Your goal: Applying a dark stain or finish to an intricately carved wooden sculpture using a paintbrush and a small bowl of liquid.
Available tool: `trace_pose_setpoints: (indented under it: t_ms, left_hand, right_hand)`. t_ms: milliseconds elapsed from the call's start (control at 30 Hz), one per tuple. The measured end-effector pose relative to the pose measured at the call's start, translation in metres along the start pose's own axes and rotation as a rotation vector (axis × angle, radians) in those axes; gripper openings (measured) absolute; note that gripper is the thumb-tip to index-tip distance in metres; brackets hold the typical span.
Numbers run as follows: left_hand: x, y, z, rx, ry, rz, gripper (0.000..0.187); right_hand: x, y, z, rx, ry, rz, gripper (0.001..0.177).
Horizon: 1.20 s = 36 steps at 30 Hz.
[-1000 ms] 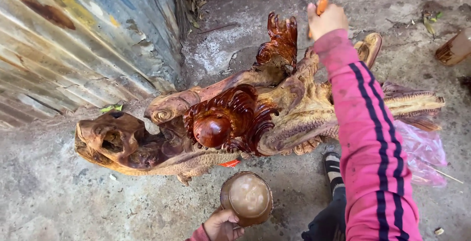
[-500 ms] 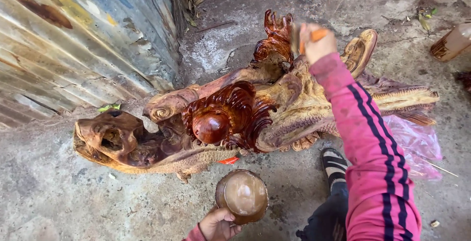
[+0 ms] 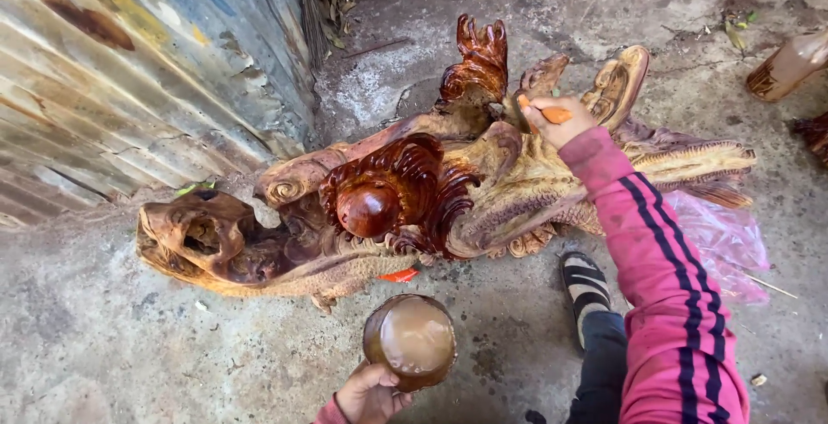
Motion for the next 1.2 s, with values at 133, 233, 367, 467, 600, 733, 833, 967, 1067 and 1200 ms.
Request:
trace_pose_setpoints:
  t_ms: [133,233,367,467,600,733,833,967,1067,1200]
  left_hand:
    - [0.002,0.012,-0.003,0.033,0.004,-0.081,0.076]
    - [-0.007,0.019,0.002,0.034,-0.067,-0.071,0.063]
    - [0.003,0.022,0.0,0.106,-0.052,-0.097,0.071]
    - [0.024,0.014,-0.011,0.193,-0.087,-0.13,0.078]
    - [0.03,0.03,-0.007,0.187,-0.166,-0.241,0.071]
    - [0.027,0.049,-0.005,0.204,-0.152,-0.259,0.076]
    - [0.035,0.05,-0.006,0.17,-0.187,-0.291,0.076]
    - [0.02,0.074,-0.002,0.181,-0.216,-0.228,0.067]
    - [0.025,0.056,-0.01,0.165,-0.21,-0.195,0.074]
    - [0.016,0.055,-0.012,0.183,-0.143,-0.178,0.078]
  right_hand:
    - [0.018,-0.004,0.049,0.146,0.29,0.041,0.034]
    - [0.008,-0.015,0.057,0.2,0.407,0.136,0.023]
    - [0.061,0.011,0.088,0.051,-0.056,0.136,0.028]
    - [0.031,0.011,-0.034,-0.001,0.601,-0.143,0.012]
    - [0.006,0.018,-0.122,-0.479,0.312,-0.508,0.021]
    - [-0.01,-0.011,-0.103,-0.852,0.275,-0.53,0.019]
    - [0.016,-0.024,-0.052,-0.704,0.23,-0.292,0.025]
    - [0.003,0.009,-0.089,-1.087,0.313,-0.381,0.03]
    - [-0.039,0.023,-0.178,-1.325,0.304,-0.8,0.032]
    - [-0.005,-0.013,-0.08,-1.627,0.221,-0.583,0.051]
Point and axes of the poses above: each hand's wrist, its own x-axis away from the middle knuckle, its own y-axis out of the back of the hand, z = x × y, the point moved 6 cm from there along -x, towards the middle knuckle, and after that the axes turned 14 degrees about -x, right-handed, at the moved point
